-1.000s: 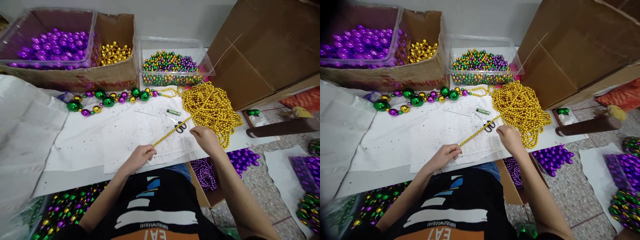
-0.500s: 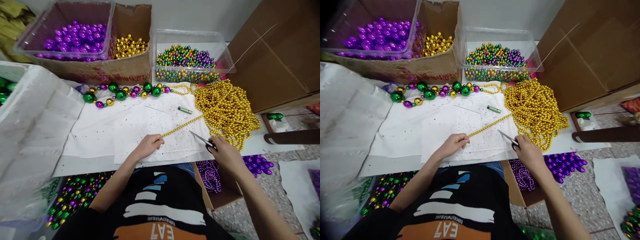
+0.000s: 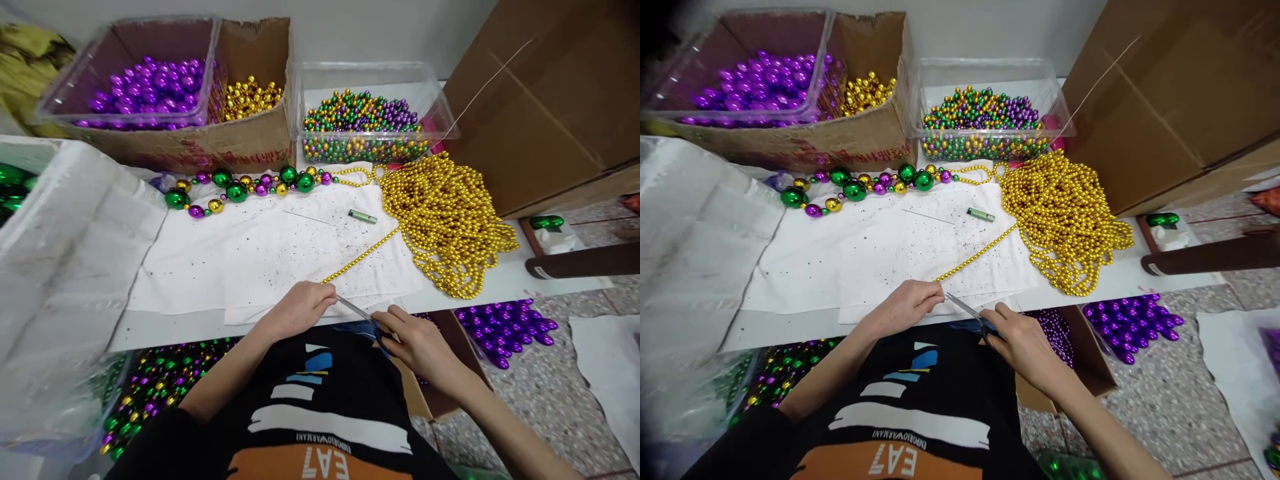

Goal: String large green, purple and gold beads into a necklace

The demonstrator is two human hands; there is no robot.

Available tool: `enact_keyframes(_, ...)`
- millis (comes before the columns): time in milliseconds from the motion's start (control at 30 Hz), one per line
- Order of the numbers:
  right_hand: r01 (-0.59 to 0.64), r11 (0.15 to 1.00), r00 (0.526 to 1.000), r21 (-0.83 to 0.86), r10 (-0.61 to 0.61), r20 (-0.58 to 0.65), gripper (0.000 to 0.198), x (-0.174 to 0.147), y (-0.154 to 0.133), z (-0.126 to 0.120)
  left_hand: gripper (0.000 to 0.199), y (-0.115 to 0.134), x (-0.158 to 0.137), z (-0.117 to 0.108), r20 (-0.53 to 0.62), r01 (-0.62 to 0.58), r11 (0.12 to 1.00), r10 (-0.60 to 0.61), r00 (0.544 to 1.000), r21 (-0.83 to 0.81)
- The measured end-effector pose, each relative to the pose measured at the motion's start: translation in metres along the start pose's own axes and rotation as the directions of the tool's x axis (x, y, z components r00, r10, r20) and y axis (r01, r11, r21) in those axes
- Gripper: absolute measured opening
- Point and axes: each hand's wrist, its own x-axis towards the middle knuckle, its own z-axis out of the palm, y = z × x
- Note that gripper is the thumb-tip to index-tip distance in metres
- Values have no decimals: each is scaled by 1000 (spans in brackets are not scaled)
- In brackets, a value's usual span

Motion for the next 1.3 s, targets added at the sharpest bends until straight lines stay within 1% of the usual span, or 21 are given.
enact_keyframes(67, 6, 999, 1000, 38, -7, 20, 29, -8, 6, 2, 25, -3, -4, -2, -6, 17, 999, -17, 1000, -27)
enact_keyframes(133, -22, 998, 1000, 61, 21, 17, 31, -20, 16, 2, 24, -9, -7, -5, -24, 77, 993, -79, 997, -86)
enact_keyframes(200, -80, 995, 996, 55, 82, -28, 31, -29, 27, 1, 24, -17, -9, -9, -60, 139, 970, -154, 986, -202)
enact_keyframes(267, -137, 990, 985, 22, 138, -100, 29, -27, 38, 0, 24, -28, -8, -12, -115, 151, 916, -206, 972, -371)
enact_keyframes(367, -190, 977, 965, -93, 169, -203, 30, -4, 52, -2, 25, -43, -6, -12, -166, 117, 783, -271, 948, -611)
enact_keyframes(467, -200, 939, 964, -278, 138, -228, 29, 31, 62, -6, 27, -55, -5, -9, -156, 127, 651, -359, 920, -749)
enact_keyframes(567, -214, 870, 970, -445, 137, -199, 20, 55, 69, -10, 28, -64, -6, -7, -147, 117, 563, -402, 904, -818)
enact_keyframes(633, -226, 844, 973, -487, 176, -147, 15, 59, 74, -12, 27, -69, -6, -9, -141, 112, 535, -409, 902, -837)
enact_keyframes(667, -230, 845, 973, -483, 203, -108, 18, 58, 78, -13, 27, -71, -7, -10, -132, 117, 531, -408, 904, -840)
enact_keyframes(767, -243, 896, 963, -372, 269, 20, 29, 55, 88, -29, 28, -74, -5, -15, -100, 153, 544, -406, 908, -825)
enact_keyframes(833, -269, 936, 959, -227, 283, 30, 23, 61, 91, -52, 29, -73, -3, -17, -85, 182, 573, -408, 909, -799)
enact_keyframes(867, -279, 950, 960, -139, 281, -3, 18, 69, 91, -65, 29, -72, -1, -18, -81, 193, 590, -406, 910, -784)
enact_keyframes(900, -262, 964, 964, -41, 259, -60, 15, 80, 90, -78, 29, -70, 2, -17, -76, 203, 606, -402, 912, -769)
enact_keyframes(933, -218, 975, 967, 46, 222, -124, 16, 95, 87, -89, 29, -68, 4, -16, -68, 211, 617, -398, 915, -758)
enact_keyframes(967, -169, 980, 966, 109, 187, -181, 17, 113, 83, -97, 29, -67, 7, -14, -62, 217, 625, -393, 917, -750)
enact_keyframes(1033, -72, 986, 968, 151, 106, -229, 17, 154, 72, -103, 28, -63, 11, -10, -48, 229, 634, -389, 920, -739)
enact_keyframes(1100, 4, 995, 983, 97, 13, -181, 19, 193, 60, -94, 28, -60, 13, -6, -37, 239, 637, -388, 921, -733)
enact_keyframes(1167, 56, 998, 994, -30, -59, -92, 22, 223, 50, -75, 28, -56, 14, -4, -39, 244, 630, -401, 915, -737)
enact_keyframes(1233, 94, 978, 995, -184, -100, -25, 25, 241, 44, -56, 28, -54, 12, -5, -52, 240, 607, -423, 904, -758)
enact_keyframes(1300, 88, 954, 995, -287, -96, -14, 28, 248, 43, -41, 27, -55, 9, -7, -75, 217, 575, -441, 894, -788)
